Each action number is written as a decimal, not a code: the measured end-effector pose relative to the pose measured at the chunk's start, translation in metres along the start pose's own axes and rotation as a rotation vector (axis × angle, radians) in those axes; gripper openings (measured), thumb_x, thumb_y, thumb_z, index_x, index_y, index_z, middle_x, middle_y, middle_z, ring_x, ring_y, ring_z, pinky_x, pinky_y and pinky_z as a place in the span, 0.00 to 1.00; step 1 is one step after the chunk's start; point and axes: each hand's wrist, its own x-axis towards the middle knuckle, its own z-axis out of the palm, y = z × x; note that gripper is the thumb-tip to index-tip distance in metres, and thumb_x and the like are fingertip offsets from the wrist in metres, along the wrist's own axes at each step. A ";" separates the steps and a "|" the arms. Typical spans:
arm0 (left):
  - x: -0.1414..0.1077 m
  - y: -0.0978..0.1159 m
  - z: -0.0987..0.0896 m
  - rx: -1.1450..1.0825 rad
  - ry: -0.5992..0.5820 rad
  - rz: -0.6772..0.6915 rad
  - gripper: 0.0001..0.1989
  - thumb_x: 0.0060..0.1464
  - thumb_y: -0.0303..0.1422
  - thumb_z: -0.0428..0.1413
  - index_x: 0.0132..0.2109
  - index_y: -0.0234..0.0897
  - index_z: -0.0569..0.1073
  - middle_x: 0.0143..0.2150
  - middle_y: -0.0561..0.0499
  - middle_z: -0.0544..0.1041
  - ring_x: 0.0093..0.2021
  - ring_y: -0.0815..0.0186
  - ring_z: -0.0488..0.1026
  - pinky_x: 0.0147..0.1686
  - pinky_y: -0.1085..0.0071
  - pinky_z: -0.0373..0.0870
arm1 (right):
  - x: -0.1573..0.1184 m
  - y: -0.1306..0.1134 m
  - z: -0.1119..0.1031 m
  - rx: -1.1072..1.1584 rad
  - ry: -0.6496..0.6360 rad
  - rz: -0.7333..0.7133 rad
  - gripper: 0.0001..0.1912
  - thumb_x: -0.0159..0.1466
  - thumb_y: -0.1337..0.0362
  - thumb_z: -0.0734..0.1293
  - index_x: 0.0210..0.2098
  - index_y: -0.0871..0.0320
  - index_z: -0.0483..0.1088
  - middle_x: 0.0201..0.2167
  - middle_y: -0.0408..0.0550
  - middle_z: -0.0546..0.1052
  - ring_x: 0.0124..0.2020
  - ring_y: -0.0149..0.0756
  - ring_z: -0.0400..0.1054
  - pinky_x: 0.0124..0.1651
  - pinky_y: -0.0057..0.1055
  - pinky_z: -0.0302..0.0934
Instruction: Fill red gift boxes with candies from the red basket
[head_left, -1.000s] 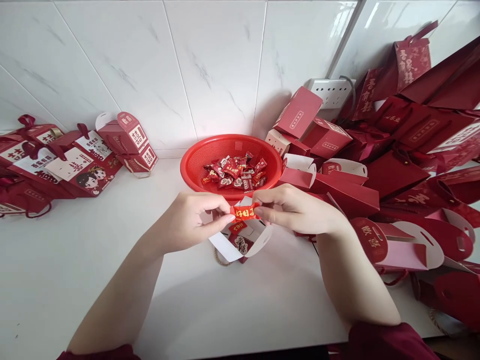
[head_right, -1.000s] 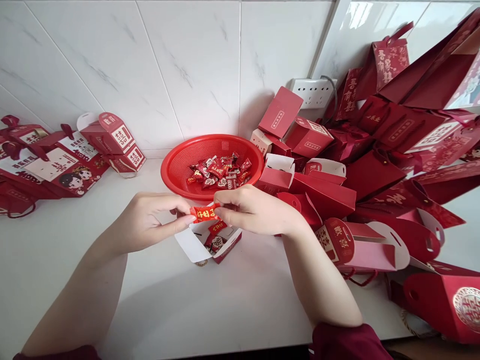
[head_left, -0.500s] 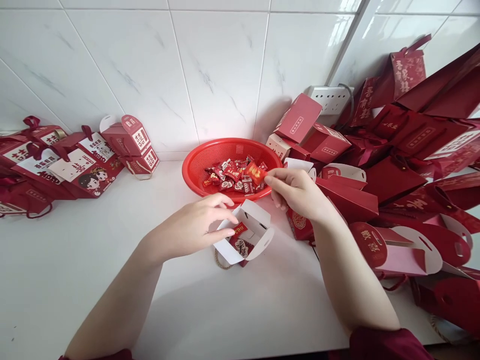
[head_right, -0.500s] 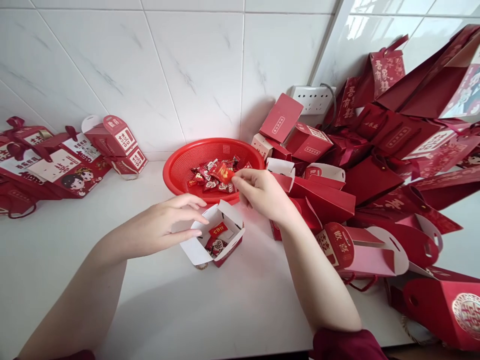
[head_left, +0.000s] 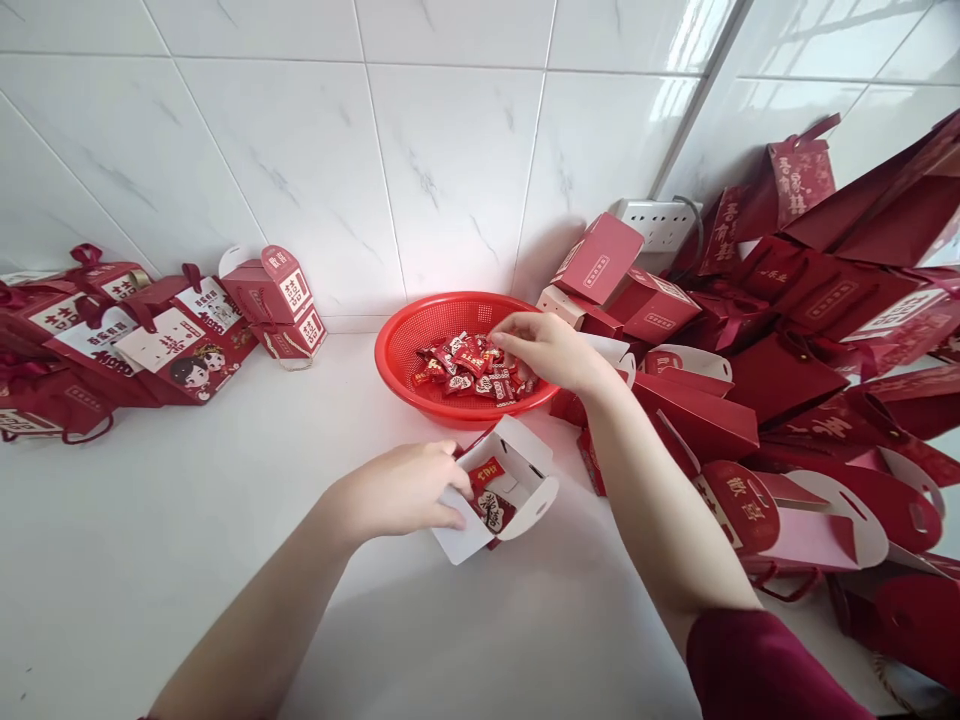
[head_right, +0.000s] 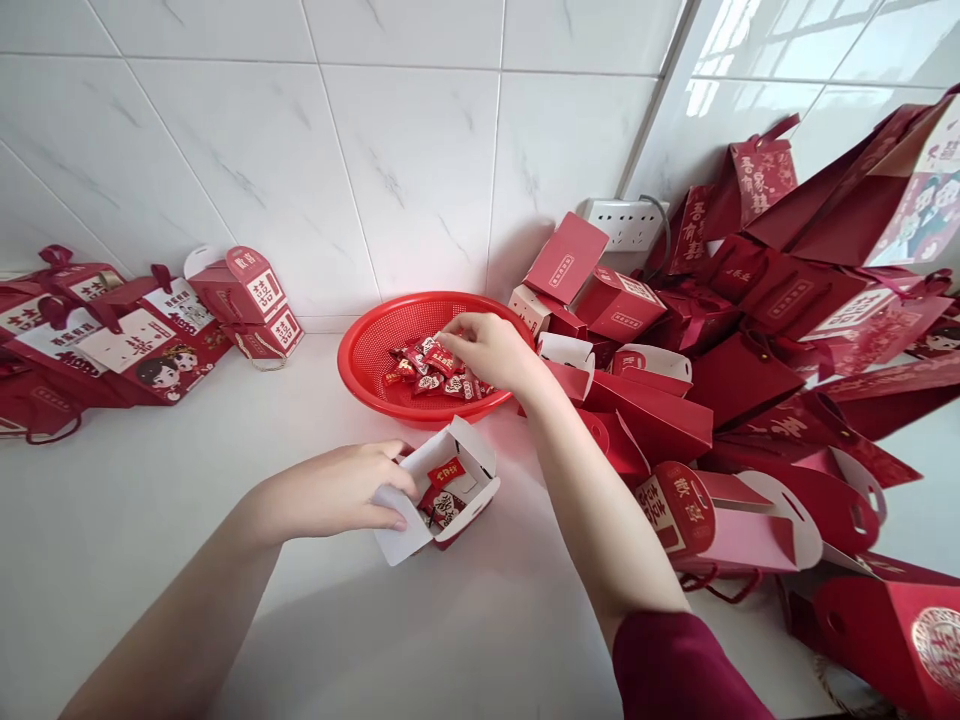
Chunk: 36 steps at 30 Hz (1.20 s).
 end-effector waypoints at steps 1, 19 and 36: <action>0.000 0.000 0.001 -0.008 -0.008 -0.012 0.10 0.54 0.41 0.58 0.43 0.52 0.81 0.41 0.51 0.71 0.38 0.64 0.72 0.33 0.72 0.63 | 0.020 -0.003 0.003 -0.090 -0.045 0.001 0.14 0.69 0.56 0.59 0.43 0.58 0.71 0.33 0.45 0.77 0.31 0.30 0.70 0.31 0.25 0.61; 0.002 -0.011 0.012 -0.027 0.030 -0.023 0.10 0.49 0.37 0.61 0.40 0.43 0.81 0.41 0.49 0.74 0.37 0.60 0.73 0.32 0.68 0.64 | 0.193 0.041 0.090 -0.479 -0.587 0.127 0.16 0.69 0.58 0.65 0.53 0.59 0.69 0.51 0.52 0.73 0.47 0.40 0.71 0.48 0.42 0.69; -0.001 -0.004 0.009 0.004 0.019 -0.045 0.09 0.51 0.36 0.58 0.38 0.41 0.80 0.39 0.47 0.74 0.35 0.59 0.73 0.31 0.68 0.64 | 0.175 0.044 0.117 -0.753 -0.775 -0.006 0.17 0.68 0.59 0.66 0.53 0.60 0.69 0.51 0.52 0.73 0.47 0.40 0.71 0.48 0.43 0.69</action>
